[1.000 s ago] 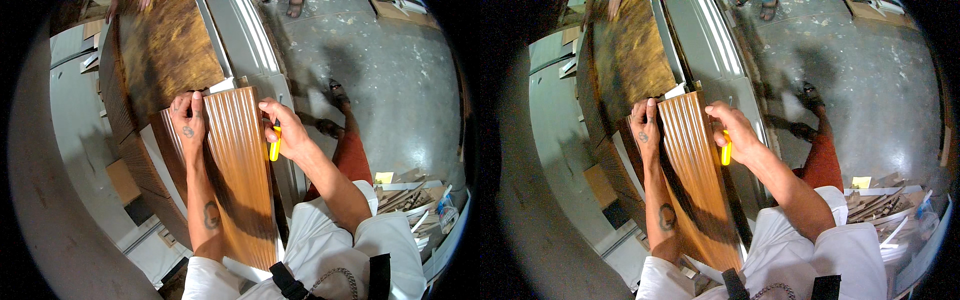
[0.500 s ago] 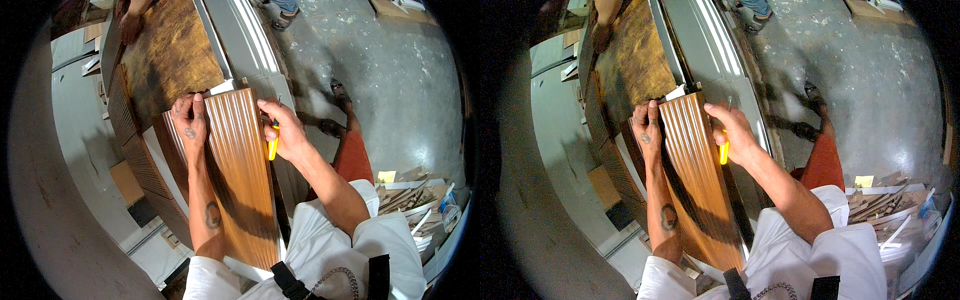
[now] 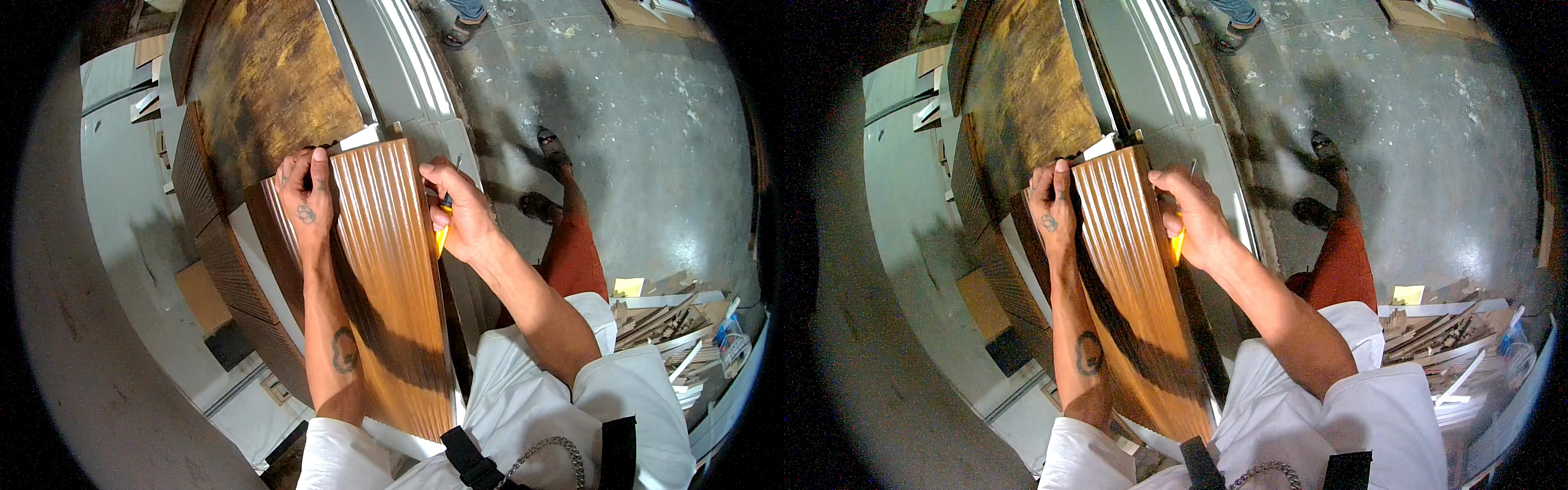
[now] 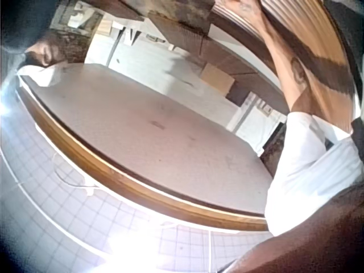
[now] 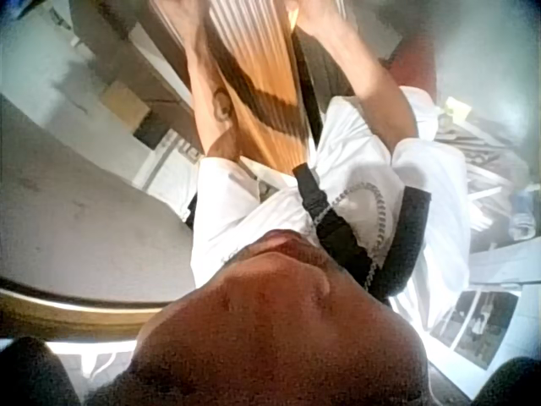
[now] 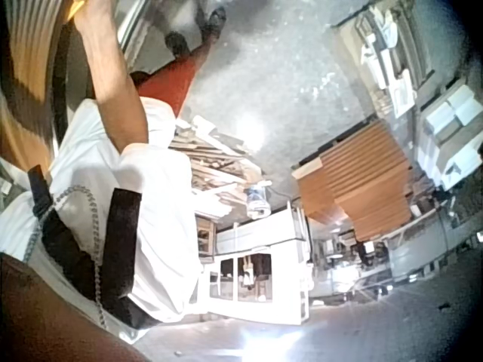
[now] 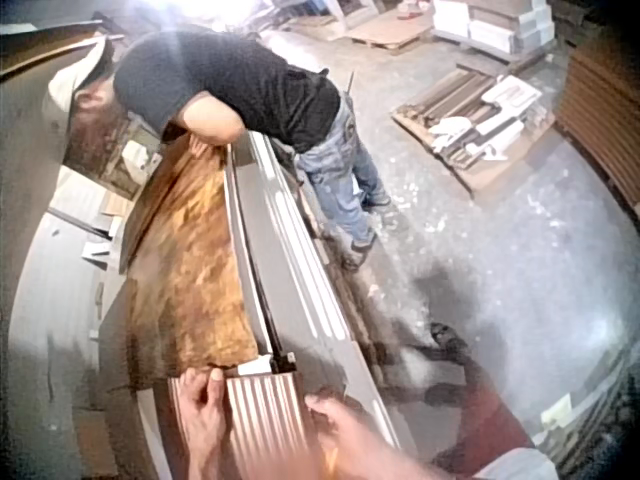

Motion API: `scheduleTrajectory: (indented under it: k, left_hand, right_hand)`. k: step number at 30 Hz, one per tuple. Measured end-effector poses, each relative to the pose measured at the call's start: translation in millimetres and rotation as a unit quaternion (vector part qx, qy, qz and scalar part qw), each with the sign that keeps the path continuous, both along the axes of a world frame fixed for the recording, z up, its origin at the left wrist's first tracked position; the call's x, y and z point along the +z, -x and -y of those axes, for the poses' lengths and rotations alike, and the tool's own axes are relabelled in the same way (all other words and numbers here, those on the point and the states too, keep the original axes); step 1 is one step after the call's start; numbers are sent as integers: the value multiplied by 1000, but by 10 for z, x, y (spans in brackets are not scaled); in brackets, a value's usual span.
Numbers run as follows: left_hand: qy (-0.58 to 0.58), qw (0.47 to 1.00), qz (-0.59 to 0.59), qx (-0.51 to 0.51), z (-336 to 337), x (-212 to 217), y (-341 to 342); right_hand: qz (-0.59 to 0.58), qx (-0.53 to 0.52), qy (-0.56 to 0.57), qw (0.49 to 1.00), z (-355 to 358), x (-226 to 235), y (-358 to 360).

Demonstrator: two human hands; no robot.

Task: The person uses a utility knife to trim the edges of a large, ribbed wooden panel. They hold the panel steady with one hand while carefully scraping and cutting along the side with the other. The person briefly walks to a workbench to retrieve the knife before returning to the panel to continue the trimming process.

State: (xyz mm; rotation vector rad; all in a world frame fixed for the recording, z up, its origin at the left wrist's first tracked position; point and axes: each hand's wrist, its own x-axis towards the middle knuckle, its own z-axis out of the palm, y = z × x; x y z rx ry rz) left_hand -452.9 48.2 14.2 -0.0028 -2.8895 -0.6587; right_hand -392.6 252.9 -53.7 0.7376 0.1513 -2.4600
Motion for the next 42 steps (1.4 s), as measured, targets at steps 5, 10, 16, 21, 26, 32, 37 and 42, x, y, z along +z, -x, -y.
scheduleTrajectory:
  k: [5,10,16,21,26,32,37,42]
  left_hand:
    - [-2,1000,6,13,-17,26,-1]
    - [-7,1000,4,10,-51,39,-3]
    - [9,1000,10,9,-45,22,19]
    - [0,1000,5,10,-14,42,6]
    - [0,1000,3,18,-19,14,8]
    - [-2,1000,7,11,-21,28,-5]
    - [5,1000,14,15,-17,38,-1]
    - [-9,1000,14,4,0,22,-11]
  right_hand:
    - [-7,-27,-15,1000,72,-15,-51]
    - [4,-32,11,999,40,19,-47]
    - [-35,-27,-8,999,84,-107,-37]
    - [-9,-30,-16,999,106,11,-5]
    - [-15,-25,-46,999,114,-19,-4]
    - [-16,-23,-54,998,92,17,29]
    - [-41,-25,-74,996,60,-42,27]
    - [-48,-19,-51,997,37,-103,16]
